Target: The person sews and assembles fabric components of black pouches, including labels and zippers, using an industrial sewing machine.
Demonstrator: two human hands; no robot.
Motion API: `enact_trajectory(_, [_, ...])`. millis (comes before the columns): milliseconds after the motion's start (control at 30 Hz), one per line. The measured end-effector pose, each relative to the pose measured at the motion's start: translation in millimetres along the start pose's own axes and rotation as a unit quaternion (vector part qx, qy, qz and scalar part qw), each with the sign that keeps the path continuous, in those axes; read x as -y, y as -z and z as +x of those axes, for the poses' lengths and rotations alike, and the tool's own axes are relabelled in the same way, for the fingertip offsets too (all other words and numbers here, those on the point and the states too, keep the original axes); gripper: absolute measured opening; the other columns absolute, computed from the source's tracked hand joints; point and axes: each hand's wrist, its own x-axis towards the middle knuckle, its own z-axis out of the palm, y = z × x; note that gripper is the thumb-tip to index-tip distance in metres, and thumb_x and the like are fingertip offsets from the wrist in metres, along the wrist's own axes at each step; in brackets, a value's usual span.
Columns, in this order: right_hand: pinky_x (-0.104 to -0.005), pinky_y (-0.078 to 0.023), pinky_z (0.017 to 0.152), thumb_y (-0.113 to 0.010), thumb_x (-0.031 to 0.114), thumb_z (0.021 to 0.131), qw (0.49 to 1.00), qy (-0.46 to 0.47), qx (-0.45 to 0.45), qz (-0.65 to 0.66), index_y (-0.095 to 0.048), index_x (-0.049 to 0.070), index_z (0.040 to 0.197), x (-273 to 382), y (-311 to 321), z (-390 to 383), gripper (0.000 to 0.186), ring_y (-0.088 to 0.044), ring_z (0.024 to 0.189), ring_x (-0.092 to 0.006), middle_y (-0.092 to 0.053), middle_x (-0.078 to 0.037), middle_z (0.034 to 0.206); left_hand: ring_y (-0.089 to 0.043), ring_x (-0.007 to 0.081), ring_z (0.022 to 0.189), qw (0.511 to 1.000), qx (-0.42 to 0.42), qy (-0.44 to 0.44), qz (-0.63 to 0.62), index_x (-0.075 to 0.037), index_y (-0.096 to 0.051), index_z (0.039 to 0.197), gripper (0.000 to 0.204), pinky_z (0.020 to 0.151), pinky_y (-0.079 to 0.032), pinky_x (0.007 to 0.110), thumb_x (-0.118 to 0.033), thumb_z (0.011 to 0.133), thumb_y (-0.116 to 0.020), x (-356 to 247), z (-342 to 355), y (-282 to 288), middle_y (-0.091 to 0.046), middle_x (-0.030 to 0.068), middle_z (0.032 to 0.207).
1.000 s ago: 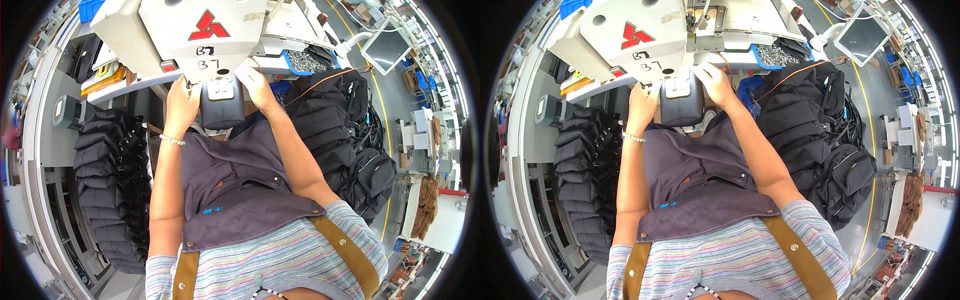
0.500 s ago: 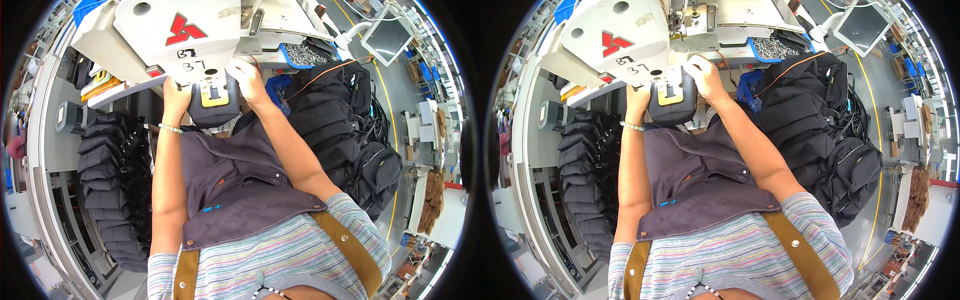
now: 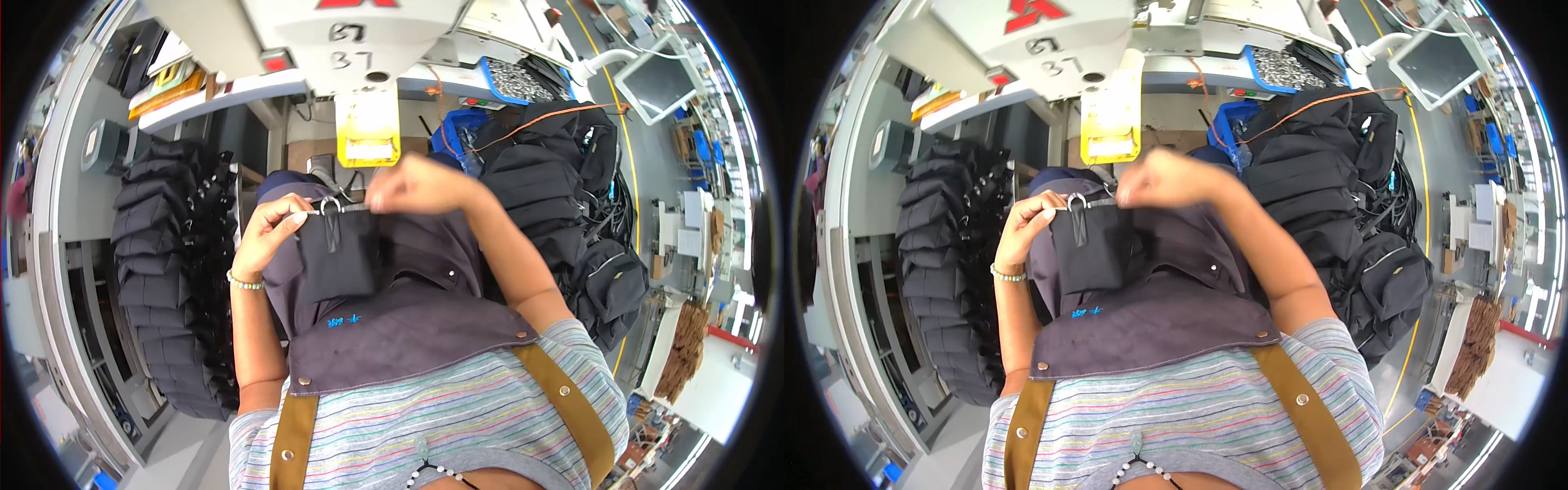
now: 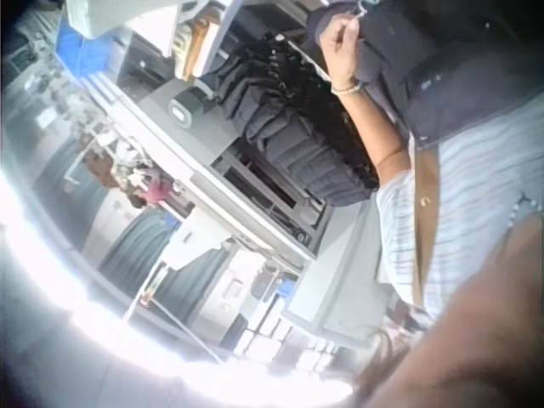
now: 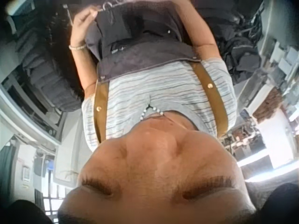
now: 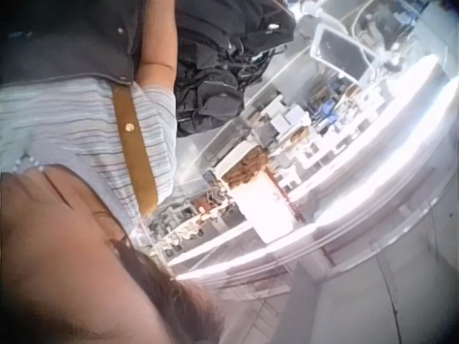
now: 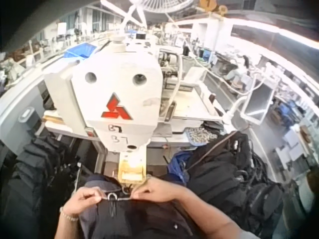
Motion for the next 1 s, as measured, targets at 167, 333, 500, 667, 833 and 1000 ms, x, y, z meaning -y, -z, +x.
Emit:
enact_trajectory(167, [-0.0499, -0.047, 0.102, -0.058, 0.008, 0.082, 0.772, -0.087, -0.306, -0.550, -0.068, -0.003, 0.106, -80, 117, 38, 0.028, -0.063, 0.105, -0.0434, -0.067, -0.029, 0.105, -0.057, 0.0069, 0.081, 0.988, -0.052, 0.075, 0.124, -0.001, -0.064, 0.083, 0.023, 0.080, -0.046, 0.026, -0.013, 0.079, -0.083, -27, -10, -10, -0.065, -0.0008, 0.080])
enact_trajectory(333, [-0.0514, -0.041, 0.104, -0.071, 0.014, 0.079, 0.702, -0.140, -0.304, -0.628, -0.054, 0.002, 0.134, -121, 125, 55, 0.058, -0.045, 0.132, -0.0352, -0.051, -0.020, 0.134, -0.062, 0.0064, 0.085, 0.977, -0.168, 0.122, 0.055, -0.002, -0.068, 0.087, 0.024, 0.080, -0.051, 0.025, -0.011, 0.075, -0.087, -23, -19, -23, -0.068, -0.0010, 0.085])
enact_trajectory(500, [-0.0492, -0.047, 0.091, -0.059, 0.003, 0.081, 0.733, -0.065, -0.321, -0.596, -0.064, 0.000, 0.112, -111, 96, 49, 0.032, -0.056, 0.111, -0.0369, -0.059, -0.017, 0.111, -0.062, 0.0058, 0.087, 0.973, -0.210, 0.091, 0.019, -0.003, -0.067, 0.098, 0.032, 0.080, -0.052, 0.024, -0.010, 0.075, -0.088, -14, -24, -27, -0.069, -0.0020, 0.092])
enact_trajectory(667, [-0.0354, -0.051, 0.076, -0.057, 0.010, 0.094, 0.907, -0.158, -0.331, -0.207, -0.067, -0.001, 0.101, -82, 22, 25, 0.016, -0.062, 0.086, -0.0250, -0.059, -0.014, 0.086, -0.062, 0.0074, 0.099, 0.975, -0.205, 0.080, 0.021, -0.004, -0.069, 0.104, 0.032, 0.094, -0.047, 0.027, -0.005, 0.075, -0.084, 0, -24, -23, -0.071, -0.0003, 0.102])
enact_trajectory(833, [-0.0241, -0.042, 0.059, -0.057, 0.030, 0.102, 0.928, -0.178, -0.295, 0.142, -0.065, 0.007, 0.094, -78, -49, -13, 0.026, -0.052, 0.071, -0.0082, -0.056, 0.002, 0.075, -0.062, 0.0068, 0.097, 0.980, -0.187, 0.071, 0.019, -0.002, -0.071, 0.104, 0.029, 0.093, -0.048, 0.025, -0.004, 0.078, -0.082, -5, -22, -21, -0.071, -0.0004, 0.102])
enact_trajectory(1000, [-0.0215, -0.039, 0.067, -0.051, 0.030, 0.106, 0.931, -0.240, -0.227, 0.153, -0.061, 0.003, 0.108, -55, -74, -30, 0.029, -0.050, 0.074, -0.0065, -0.054, 0.000, 0.081, -0.063, 0.0053, 0.091, 0.974, -0.185, 0.095, -0.089, -0.002, -0.073, 0.107, 0.025, 0.088, -0.050, 0.024, -0.004, 0.083, -0.080, 5, -20, -16, -0.072, -0.0012, 0.099])
